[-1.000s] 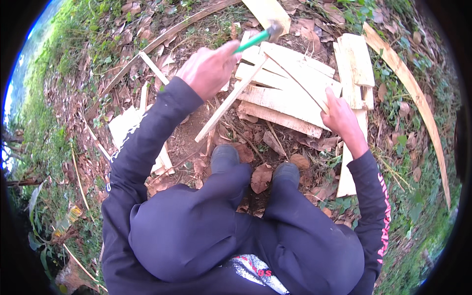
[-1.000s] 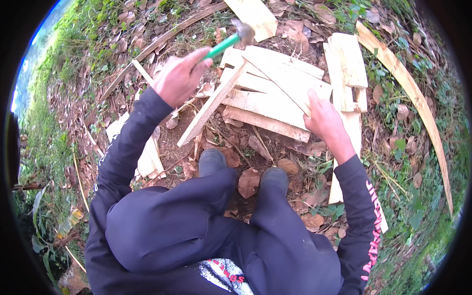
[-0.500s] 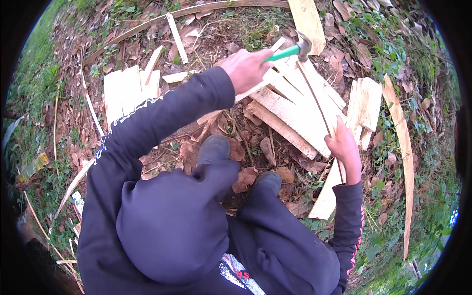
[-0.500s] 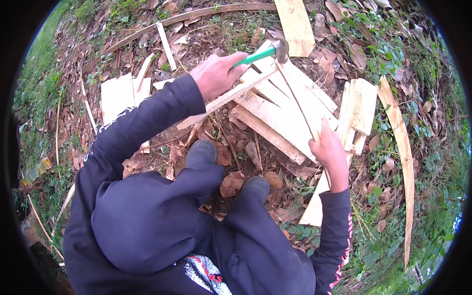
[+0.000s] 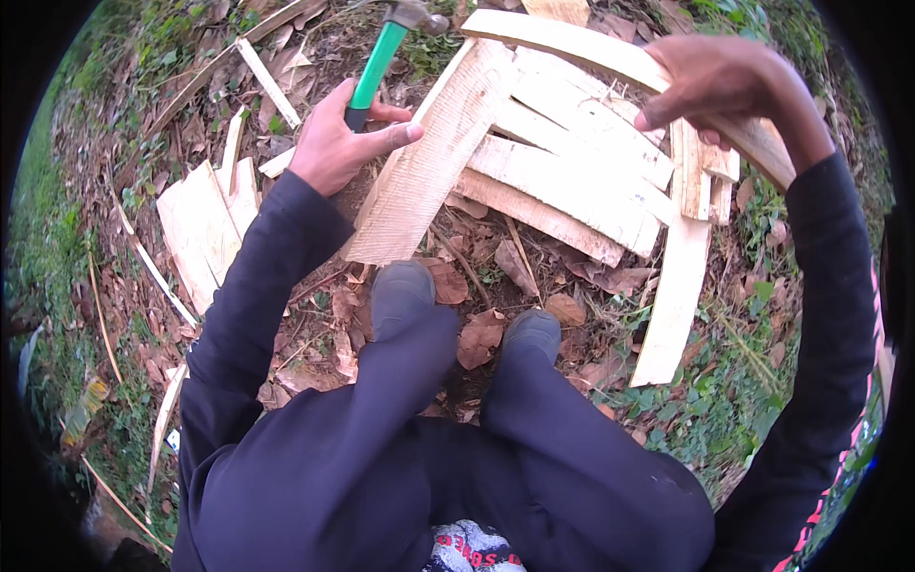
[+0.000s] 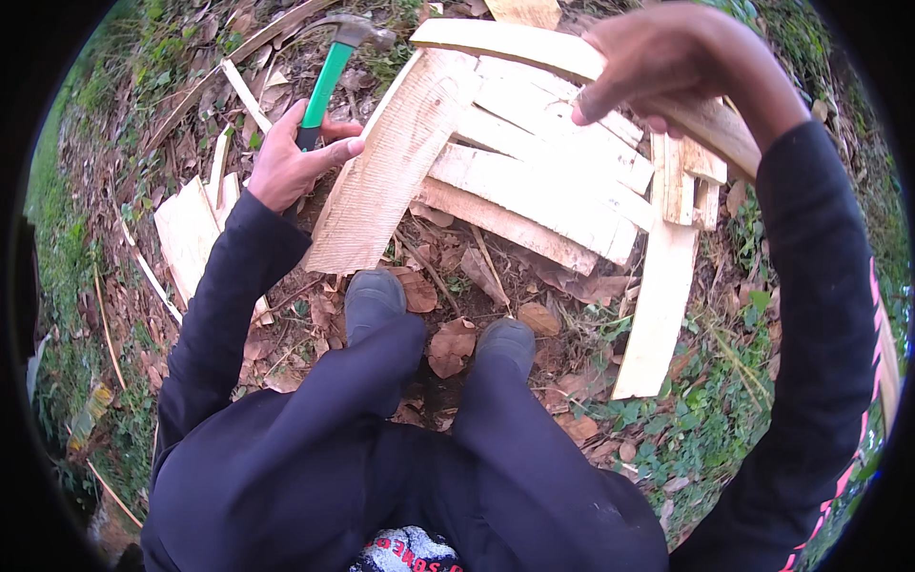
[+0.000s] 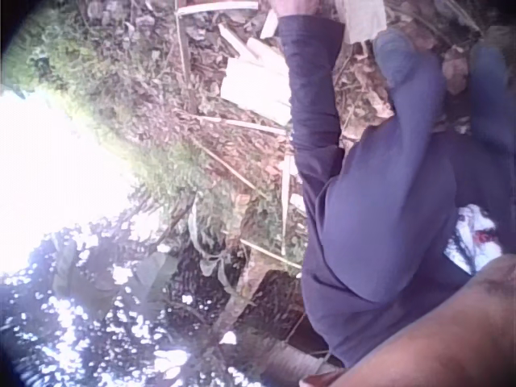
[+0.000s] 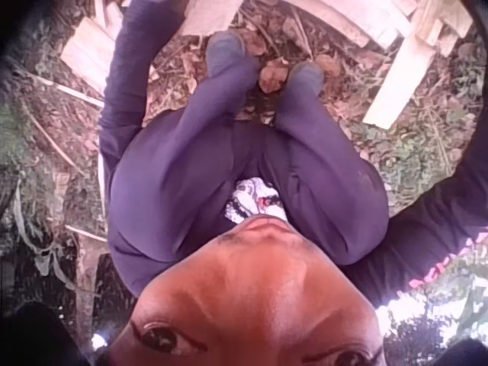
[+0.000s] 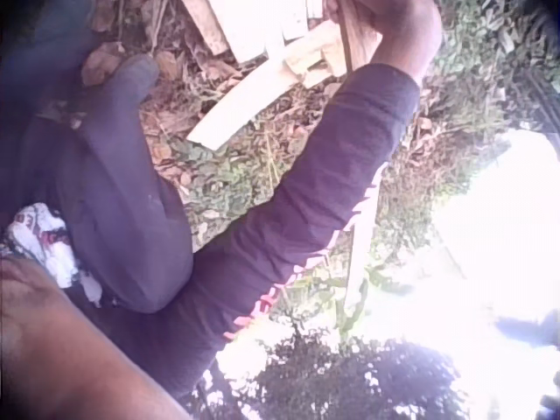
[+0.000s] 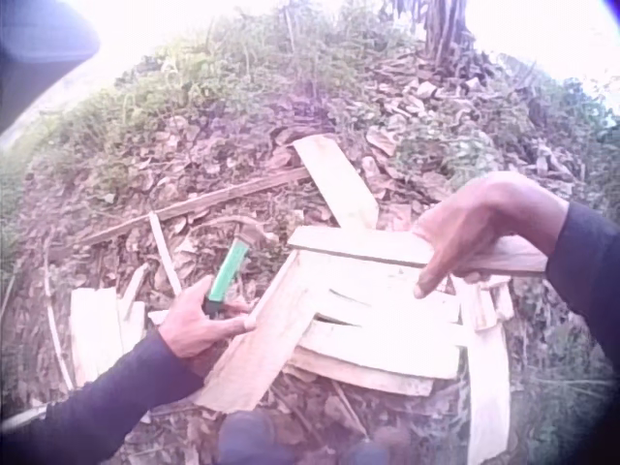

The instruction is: The person sits on the ground and uses a hammer to drive nails into wooden planks, assembling them into a frame. They repeatedly position planks, hammer nails, and adjust the pieces to form a structure.

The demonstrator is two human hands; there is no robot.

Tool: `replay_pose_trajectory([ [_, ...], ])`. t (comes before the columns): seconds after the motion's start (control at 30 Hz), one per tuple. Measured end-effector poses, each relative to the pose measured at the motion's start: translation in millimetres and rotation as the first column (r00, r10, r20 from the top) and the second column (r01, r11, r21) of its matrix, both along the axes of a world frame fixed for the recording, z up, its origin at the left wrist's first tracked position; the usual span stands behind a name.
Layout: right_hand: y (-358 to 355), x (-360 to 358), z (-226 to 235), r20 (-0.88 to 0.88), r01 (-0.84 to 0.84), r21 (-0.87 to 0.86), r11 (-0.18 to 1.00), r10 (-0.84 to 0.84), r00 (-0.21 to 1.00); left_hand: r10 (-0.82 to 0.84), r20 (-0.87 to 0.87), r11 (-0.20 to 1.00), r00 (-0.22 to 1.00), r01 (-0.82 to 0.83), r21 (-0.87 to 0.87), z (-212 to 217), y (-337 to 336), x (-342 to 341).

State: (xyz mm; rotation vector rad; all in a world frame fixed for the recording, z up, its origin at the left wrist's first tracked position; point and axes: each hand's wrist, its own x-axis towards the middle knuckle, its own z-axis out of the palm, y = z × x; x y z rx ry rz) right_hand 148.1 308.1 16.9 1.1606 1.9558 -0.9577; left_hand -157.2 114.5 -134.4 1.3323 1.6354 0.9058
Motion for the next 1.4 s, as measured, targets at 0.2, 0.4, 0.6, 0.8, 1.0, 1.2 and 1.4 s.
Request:
replay_pose_trajectory([
  [0.2, 13.4, -3.6, 0.1, 0.297, 0.15, -0.18, 0.972, -0.092, 0.95, 0.053, 0.091, 0.985, 0.994, -0.037, -0.17, -43.6, -1.5, 28.8],
  [0.4, -18.6, 19.4, 34.7, -0.213, 0.038, 0.237, 0.971, 0.013, 0.977, 0.196, 0.183, 0.98, 0.963, -0.197, -0.013, -11.5, -12.9, 35.6],
  [0.6, -131.5, 52.6, 176.2, -0.414, 0.141, 0.474, 0.869, 0.079, 0.907, 0.337, 0.238, 0.874, 0.911, -0.397, 0.281, 138.8, -62.0, 69.3],
  [0.8, -158.0, 80.4, 184.1, -0.683, 0.353, 0.679, 0.644, 0.376, 0.626, 0.237, -0.115, 0.485, 0.965, -0.015, 0.874, 241.3, -21.0, 29.4],
  [1.0, -182.6, 84.0, 165.2, -0.655, 0.384, 0.727, 0.569, 0.409, 0.636, 0.212, -0.131, 0.424, 0.968, 0.03, 0.905, 244.4, -26.9, 28.5],
  [1.2, -199.9, 77.9, 173.6, -0.531, 0.303, 0.822, 0.482, 0.46, 0.711, 0.197, 0.01, 0.404, 0.98, -0.09, 0.91, 220.5, -16.2, 24.9],
  [1.4, -216.5, 51.1, 213.4, -0.444, 0.239, 0.858, 0.455, 0.42, 0.792, 0.166, 0.064, 0.459, 0.984, -0.134, 0.878, 194.6, -7.9, 23.9],
])
